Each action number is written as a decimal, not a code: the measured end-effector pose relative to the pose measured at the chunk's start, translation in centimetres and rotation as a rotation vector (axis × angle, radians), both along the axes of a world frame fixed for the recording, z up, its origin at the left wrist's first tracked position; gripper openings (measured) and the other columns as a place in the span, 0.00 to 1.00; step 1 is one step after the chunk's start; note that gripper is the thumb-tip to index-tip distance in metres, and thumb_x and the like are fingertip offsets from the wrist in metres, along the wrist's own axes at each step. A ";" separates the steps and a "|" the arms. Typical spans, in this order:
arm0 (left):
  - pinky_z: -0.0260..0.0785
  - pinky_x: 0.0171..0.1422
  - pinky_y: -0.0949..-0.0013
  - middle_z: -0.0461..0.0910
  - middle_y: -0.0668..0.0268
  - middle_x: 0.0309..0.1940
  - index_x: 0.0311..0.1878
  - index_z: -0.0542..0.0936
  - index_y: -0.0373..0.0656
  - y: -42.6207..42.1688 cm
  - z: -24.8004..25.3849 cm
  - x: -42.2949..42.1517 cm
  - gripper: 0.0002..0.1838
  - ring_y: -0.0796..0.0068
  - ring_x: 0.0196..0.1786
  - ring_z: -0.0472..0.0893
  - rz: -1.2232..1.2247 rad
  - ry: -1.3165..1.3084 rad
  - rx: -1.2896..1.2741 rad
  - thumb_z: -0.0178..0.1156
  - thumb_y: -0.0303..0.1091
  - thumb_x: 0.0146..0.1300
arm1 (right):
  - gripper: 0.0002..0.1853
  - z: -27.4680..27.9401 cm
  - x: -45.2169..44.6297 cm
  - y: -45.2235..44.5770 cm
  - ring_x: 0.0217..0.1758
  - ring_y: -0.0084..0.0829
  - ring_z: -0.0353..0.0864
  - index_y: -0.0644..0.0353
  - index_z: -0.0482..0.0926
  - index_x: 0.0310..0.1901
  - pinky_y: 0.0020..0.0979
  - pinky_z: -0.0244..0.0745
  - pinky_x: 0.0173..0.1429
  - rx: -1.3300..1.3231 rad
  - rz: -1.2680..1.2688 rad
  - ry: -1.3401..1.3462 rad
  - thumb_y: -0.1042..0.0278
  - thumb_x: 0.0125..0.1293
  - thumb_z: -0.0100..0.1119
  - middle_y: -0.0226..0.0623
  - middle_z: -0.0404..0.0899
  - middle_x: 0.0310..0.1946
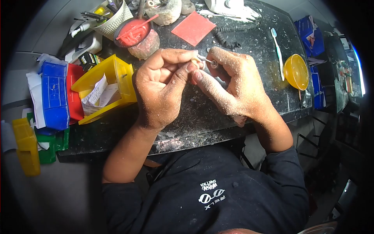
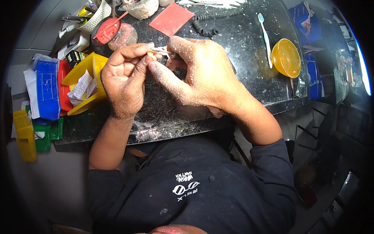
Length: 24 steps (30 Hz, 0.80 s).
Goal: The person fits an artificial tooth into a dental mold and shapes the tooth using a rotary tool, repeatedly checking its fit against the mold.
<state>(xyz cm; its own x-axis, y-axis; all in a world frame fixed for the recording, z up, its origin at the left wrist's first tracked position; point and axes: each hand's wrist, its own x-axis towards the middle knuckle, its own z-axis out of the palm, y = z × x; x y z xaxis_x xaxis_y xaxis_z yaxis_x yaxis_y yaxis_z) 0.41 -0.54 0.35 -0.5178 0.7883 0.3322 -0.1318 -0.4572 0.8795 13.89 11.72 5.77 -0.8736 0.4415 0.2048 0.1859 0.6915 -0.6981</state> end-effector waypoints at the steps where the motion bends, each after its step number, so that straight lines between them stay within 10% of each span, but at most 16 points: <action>1: 0.81 0.57 0.72 0.86 0.56 0.47 0.54 0.79 0.30 0.0 -0.1 0.0 0.09 0.72 0.50 0.87 0.000 0.007 -0.004 0.59 0.16 0.73 | 0.21 0.1 0.0 0.0 0.23 0.43 0.83 0.62 0.77 0.29 0.40 0.75 0.31 -0.002 -0.022 -0.001 0.51 0.65 0.69 0.41 0.80 0.20; 24: 0.80 0.60 0.71 0.85 0.56 0.47 0.53 0.79 0.29 0.0 -0.2 -0.1 0.08 0.72 0.52 0.87 0.008 0.043 -0.032 0.59 0.17 0.74 | 0.21 -0.6 -0.2 -0.1 0.24 0.44 0.85 0.62 0.80 0.32 0.41 0.78 0.33 0.061 -0.016 -0.028 0.49 0.66 0.67 0.41 0.81 0.21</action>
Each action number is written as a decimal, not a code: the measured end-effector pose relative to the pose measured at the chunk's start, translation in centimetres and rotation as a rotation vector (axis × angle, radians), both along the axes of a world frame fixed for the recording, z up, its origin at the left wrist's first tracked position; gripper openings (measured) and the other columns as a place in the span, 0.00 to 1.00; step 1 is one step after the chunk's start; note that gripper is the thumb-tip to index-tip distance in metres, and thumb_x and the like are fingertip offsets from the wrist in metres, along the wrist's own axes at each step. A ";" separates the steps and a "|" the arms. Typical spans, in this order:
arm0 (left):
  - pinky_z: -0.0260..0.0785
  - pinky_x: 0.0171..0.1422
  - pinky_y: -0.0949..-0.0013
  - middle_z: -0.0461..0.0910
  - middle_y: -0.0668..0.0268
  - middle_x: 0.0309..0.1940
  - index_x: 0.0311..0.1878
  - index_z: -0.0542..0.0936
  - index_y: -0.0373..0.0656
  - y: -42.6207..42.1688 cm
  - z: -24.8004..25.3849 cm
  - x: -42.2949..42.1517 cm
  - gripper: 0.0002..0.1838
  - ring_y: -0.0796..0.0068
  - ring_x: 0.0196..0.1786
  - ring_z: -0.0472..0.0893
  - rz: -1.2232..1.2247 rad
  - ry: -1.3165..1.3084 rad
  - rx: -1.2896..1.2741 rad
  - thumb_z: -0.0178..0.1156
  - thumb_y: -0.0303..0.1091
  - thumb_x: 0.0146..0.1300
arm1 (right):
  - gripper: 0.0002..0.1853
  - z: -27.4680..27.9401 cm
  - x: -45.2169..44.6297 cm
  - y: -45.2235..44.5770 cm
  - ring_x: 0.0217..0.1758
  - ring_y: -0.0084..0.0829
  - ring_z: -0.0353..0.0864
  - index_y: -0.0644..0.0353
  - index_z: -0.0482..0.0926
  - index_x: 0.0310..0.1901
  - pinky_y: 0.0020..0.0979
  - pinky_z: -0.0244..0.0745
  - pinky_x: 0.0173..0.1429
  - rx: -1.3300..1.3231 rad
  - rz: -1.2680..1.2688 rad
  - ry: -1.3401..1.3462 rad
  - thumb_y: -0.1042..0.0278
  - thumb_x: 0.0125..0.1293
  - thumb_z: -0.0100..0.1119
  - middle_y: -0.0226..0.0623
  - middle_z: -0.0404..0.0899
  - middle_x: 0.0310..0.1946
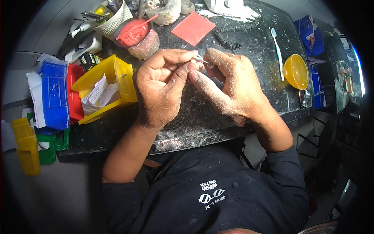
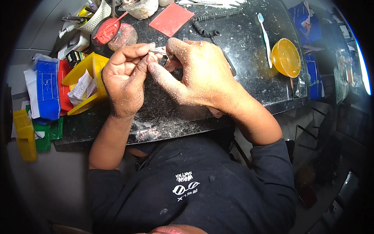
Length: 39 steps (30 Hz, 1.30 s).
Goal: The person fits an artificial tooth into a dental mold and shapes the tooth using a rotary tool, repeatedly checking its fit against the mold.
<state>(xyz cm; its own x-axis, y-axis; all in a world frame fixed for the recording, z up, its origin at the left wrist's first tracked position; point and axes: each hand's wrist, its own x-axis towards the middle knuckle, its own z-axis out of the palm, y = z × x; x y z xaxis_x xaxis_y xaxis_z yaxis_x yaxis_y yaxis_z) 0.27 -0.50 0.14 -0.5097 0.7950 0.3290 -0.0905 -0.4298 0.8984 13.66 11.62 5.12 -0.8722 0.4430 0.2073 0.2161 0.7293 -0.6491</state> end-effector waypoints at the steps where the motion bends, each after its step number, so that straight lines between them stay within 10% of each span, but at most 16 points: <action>1: 0.80 0.60 0.70 0.85 0.56 0.47 0.53 0.79 0.29 0.0 0.0 0.0 0.08 0.72 0.52 0.87 -0.012 -0.020 0.005 0.59 0.17 0.74 | 0.20 0.0 0.0 0.0 0.25 0.44 0.85 0.62 0.81 0.32 0.41 0.78 0.33 0.009 0.005 0.005 0.49 0.66 0.67 0.41 0.82 0.21; 17: 0.80 0.57 0.73 0.86 0.56 0.46 0.53 0.79 0.30 0.0 0.1 0.0 0.08 0.75 0.49 0.87 0.008 0.004 -0.040 0.61 0.18 0.73 | 0.21 0.4 0.1 0.1 0.24 0.43 0.84 0.63 0.81 0.33 0.40 0.77 0.33 -0.052 0.002 -0.033 0.48 0.65 0.68 0.41 0.81 0.21; 25: 0.80 0.53 0.75 0.86 0.60 0.44 0.57 0.79 0.30 0.1 0.4 -0.1 0.11 0.80 0.44 0.84 -0.026 -0.015 -0.045 0.59 0.22 0.76 | 0.16 0.5 0.8 1.5 0.28 0.18 0.59 0.65 0.71 0.32 0.27 0.59 0.29 -0.226 -0.023 0.182 0.65 0.68 0.66 0.28 0.64 0.23; 39: 0.80 0.52 0.75 0.83 0.63 0.48 0.57 0.81 0.32 0.2 0.2 -0.3 0.10 0.81 0.45 0.83 -0.019 0.104 0.001 0.56 0.21 0.77 | 0.13 0.2 0.5 1.2 0.29 0.16 0.64 0.66 0.75 0.34 0.25 0.62 0.31 -0.209 0.012 0.225 0.68 0.68 0.68 0.29 0.69 0.25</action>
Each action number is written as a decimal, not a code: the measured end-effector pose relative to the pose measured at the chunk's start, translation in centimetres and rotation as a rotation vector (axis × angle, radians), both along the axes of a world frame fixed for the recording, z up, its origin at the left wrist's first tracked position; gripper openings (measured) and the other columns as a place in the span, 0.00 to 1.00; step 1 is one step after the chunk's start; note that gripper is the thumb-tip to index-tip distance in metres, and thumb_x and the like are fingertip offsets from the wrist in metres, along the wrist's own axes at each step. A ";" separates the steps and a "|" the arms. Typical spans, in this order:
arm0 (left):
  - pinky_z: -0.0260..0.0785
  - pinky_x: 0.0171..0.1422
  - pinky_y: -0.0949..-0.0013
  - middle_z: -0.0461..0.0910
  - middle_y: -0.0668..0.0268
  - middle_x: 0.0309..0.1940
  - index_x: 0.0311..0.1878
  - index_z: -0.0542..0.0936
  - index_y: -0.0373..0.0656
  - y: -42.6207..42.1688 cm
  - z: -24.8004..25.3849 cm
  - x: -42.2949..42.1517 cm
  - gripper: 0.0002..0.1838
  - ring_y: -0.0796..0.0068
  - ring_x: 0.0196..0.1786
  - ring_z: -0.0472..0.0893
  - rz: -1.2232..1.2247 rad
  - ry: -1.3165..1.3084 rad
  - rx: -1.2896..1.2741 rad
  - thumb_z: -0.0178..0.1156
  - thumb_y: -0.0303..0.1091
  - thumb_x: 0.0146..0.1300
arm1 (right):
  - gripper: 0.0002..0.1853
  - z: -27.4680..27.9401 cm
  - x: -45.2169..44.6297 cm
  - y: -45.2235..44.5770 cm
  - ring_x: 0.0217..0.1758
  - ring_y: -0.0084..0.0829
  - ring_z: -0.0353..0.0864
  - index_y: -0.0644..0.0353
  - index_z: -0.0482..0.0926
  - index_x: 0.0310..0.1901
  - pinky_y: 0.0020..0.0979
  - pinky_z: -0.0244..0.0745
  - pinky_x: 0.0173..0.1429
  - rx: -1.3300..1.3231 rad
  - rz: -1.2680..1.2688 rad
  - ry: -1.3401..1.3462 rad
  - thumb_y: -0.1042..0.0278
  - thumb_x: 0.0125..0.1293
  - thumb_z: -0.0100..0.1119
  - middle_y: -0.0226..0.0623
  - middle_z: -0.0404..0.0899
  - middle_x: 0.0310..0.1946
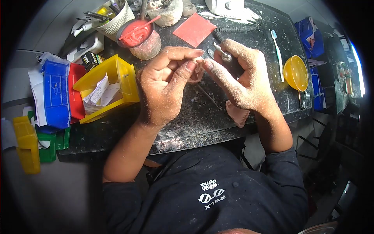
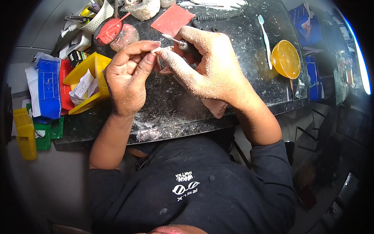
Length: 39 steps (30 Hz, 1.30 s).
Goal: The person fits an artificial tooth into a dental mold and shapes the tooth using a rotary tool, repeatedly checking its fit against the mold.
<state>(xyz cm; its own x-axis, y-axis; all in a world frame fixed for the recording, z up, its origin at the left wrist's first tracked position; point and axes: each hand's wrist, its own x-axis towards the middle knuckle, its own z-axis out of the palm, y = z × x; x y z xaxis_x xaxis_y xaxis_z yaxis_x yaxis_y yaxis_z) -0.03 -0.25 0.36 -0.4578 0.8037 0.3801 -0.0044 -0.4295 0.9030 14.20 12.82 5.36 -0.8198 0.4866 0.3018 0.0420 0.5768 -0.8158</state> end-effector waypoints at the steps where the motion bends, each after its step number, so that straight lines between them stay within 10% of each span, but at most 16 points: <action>1: 0.80 0.52 0.75 0.83 0.63 0.48 0.57 0.81 0.32 0.0 0.0 0.0 0.10 0.81 0.45 0.83 -0.001 0.000 -0.008 0.56 0.21 0.77 | 0.13 0.0 0.0 0.1 0.29 0.16 0.64 0.66 0.75 0.34 0.24 0.63 0.31 0.029 0.003 0.006 0.68 0.68 0.69 0.29 0.70 0.25; 8: 0.79 0.51 0.76 0.83 0.64 0.46 0.56 0.82 0.32 0.0 0.2 0.1 0.10 0.83 0.45 0.83 0.006 -0.024 -0.007 0.56 0.21 0.77 | 0.16 -0.2 -0.2 0.2 0.24 0.20 0.77 0.64 0.85 0.49 0.27 0.75 0.33 0.008 -0.009 -0.037 0.61 0.67 0.70 0.40 0.83 0.25; 29: 0.75 0.47 0.74 0.84 0.57 0.49 0.57 0.77 0.29 0.0 0.1 -0.3 0.12 0.77 0.43 0.83 -0.041 -0.229 -0.037 0.59 0.19 0.74 | 0.15 -0.2 -0.3 0.0 0.22 0.22 0.73 0.64 0.85 0.45 0.29 0.72 0.31 0.049 -0.036 0.001 0.60 0.66 0.71 0.37 0.77 0.21; 39: 0.81 0.51 0.74 0.86 0.57 0.46 0.55 0.78 0.31 0.0 0.2 0.3 0.09 0.77 0.47 0.86 0.003 -0.238 -0.015 0.59 0.20 0.74 | 0.24 -0.1 -0.4 -1.3 0.20 0.39 0.78 0.63 0.77 0.28 0.37 0.71 0.29 0.069 -0.080 -0.202 0.49 0.63 0.72 0.42 0.75 0.18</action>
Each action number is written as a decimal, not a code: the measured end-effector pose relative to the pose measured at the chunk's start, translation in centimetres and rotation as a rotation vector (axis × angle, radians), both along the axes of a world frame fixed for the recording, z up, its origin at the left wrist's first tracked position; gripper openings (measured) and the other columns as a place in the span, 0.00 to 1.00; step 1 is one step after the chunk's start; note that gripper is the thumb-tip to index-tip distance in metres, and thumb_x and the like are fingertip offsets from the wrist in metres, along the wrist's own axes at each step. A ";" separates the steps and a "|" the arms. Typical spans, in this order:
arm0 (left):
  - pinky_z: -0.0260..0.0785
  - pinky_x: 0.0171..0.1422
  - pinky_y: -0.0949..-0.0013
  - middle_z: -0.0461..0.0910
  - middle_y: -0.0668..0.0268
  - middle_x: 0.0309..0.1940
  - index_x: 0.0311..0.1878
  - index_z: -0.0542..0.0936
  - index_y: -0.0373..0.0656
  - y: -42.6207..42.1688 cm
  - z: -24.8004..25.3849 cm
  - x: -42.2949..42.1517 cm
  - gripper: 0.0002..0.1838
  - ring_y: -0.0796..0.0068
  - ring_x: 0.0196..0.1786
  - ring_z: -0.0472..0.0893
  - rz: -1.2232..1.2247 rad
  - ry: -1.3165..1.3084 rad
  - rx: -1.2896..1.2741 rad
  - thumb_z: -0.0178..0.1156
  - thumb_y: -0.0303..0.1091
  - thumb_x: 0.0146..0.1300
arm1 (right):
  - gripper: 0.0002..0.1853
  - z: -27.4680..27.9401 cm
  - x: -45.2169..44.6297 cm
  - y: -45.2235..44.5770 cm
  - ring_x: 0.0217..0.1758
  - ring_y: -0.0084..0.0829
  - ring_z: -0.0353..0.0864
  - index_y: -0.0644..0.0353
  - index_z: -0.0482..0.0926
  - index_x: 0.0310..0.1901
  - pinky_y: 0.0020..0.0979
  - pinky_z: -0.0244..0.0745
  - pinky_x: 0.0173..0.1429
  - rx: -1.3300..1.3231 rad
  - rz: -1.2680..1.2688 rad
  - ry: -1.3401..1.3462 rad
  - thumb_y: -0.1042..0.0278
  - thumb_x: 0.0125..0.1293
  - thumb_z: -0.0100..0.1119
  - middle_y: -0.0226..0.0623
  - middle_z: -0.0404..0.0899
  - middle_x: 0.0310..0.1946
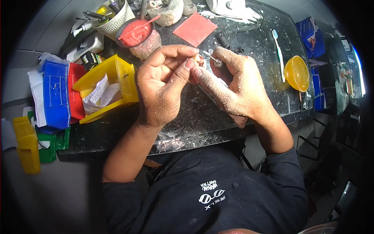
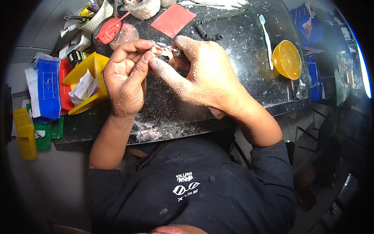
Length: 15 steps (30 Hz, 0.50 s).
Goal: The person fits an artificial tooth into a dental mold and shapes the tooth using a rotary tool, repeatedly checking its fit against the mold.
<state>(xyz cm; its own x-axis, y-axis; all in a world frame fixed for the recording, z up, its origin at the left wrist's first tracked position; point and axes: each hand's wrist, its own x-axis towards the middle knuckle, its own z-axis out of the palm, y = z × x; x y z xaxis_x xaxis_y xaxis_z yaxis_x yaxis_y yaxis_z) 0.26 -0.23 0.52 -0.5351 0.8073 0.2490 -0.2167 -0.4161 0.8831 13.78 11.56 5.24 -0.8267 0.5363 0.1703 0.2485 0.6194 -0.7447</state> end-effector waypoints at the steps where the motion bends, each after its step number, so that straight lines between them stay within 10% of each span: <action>1: 0.81 0.51 0.74 0.86 0.57 0.46 0.55 0.78 0.31 0.0 -0.1 0.0 0.09 0.76 0.47 0.86 0.005 0.000 0.012 0.59 0.20 0.74 | 0.24 0.0 0.0 -0.1 0.19 0.39 0.77 0.64 0.77 0.27 0.38 0.71 0.28 -0.022 -0.012 -0.005 0.48 0.64 0.71 0.42 0.75 0.18; 15: 0.80 0.52 0.74 0.87 0.56 0.46 0.53 0.78 0.31 0.1 -0.3 0.7 0.08 0.75 0.47 0.87 -0.027 -0.134 0.016 0.60 0.19 0.74 | 0.23 -0.4 0.2 -1.1 0.19 0.40 0.78 0.68 0.79 0.30 0.39 0.73 0.29 -0.219 -0.042 0.063 0.52 0.68 0.68 0.45 0.76 0.18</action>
